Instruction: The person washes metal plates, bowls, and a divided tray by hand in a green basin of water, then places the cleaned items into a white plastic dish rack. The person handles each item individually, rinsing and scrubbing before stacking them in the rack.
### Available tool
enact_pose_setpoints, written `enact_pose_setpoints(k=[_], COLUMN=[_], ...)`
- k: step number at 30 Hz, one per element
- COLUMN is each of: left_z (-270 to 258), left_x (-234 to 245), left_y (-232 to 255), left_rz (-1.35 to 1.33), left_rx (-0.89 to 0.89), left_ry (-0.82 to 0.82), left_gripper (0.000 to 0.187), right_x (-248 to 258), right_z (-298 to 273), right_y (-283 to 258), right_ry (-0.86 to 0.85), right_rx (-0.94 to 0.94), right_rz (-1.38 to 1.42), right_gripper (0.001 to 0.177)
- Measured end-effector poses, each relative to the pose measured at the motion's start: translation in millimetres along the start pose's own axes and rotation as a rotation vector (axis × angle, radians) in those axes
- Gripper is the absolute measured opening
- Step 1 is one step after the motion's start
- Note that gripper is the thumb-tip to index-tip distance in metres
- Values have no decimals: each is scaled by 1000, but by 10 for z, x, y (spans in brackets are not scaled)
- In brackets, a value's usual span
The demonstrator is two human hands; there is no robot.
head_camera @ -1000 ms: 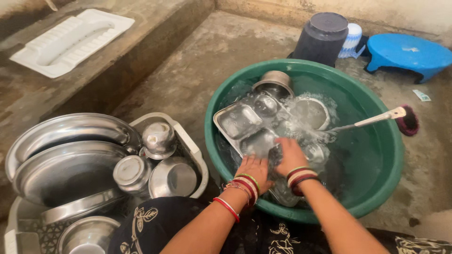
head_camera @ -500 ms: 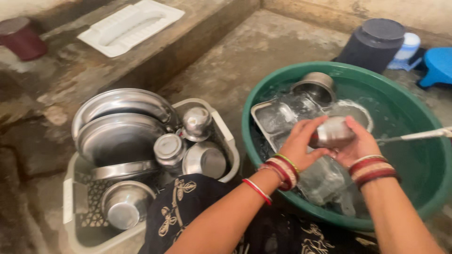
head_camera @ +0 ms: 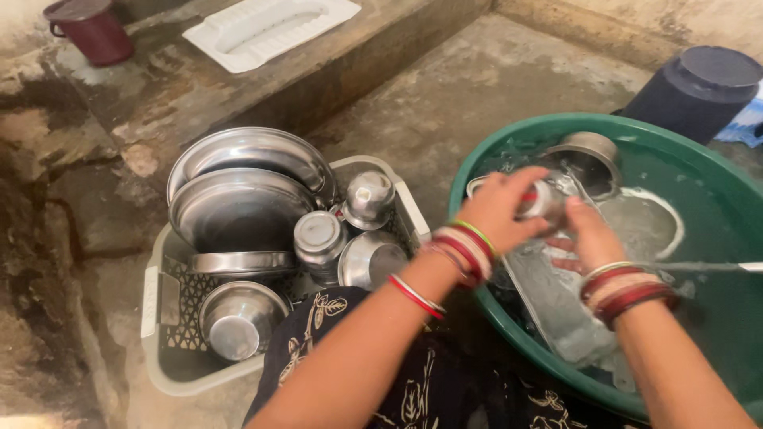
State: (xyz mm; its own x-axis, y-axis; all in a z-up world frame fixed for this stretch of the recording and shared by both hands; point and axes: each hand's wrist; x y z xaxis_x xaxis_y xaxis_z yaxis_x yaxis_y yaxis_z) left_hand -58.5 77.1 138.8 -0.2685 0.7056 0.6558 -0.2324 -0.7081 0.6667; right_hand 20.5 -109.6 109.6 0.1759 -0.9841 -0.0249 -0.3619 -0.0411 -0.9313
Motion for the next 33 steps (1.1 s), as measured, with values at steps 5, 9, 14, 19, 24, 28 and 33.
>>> enact_pose_setpoints(k=[5, 9, 14, 19, 24, 28, 33], left_z=[119, -176, -379, -375, -291, -204, -113], left_x=[1011, 1610, 1912, 1896, 1819, 1776, 1701], left_y=[-725, -1186, -1627, -2021, -2223, -2272, -2351], left_rz=[100, 312, 345, 357, 364, 323, 340], left_rx=[59, 502, 804, 929, 959, 955, 908], left_ry=[103, 221, 255, 209, 186, 171, 162], left_gripper=[75, 72, 75, 76, 75, 75, 75], right_x=[-613, -1335, -2147, -2782, -3170, -3161, -2849], right_z=[413, 631, 766, 875, 922, 983, 1268], right_y=[387, 587, 659, 633, 455, 423, 457], right_ry=[-184, -317, -393, -418, -366, -438, -477], right_rx=[352, 417, 644, 690, 698, 626, 781], right_rz=[-474, -678, -855, -962, -1205, -1353, -522], right_gripper=[73, 85, 88, 102, 127, 132, 115])
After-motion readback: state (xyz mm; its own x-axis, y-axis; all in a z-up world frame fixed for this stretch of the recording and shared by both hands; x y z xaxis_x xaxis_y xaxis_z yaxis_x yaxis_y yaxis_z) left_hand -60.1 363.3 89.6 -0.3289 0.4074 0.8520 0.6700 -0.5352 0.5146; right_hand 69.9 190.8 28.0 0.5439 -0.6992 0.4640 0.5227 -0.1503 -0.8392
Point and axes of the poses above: each hand's wrist, its own z-axis towards the middle knuckle, its own x-axis out of the back of the hand, y = z × x, and after that the axes turned 8 degrees about z, right-handed
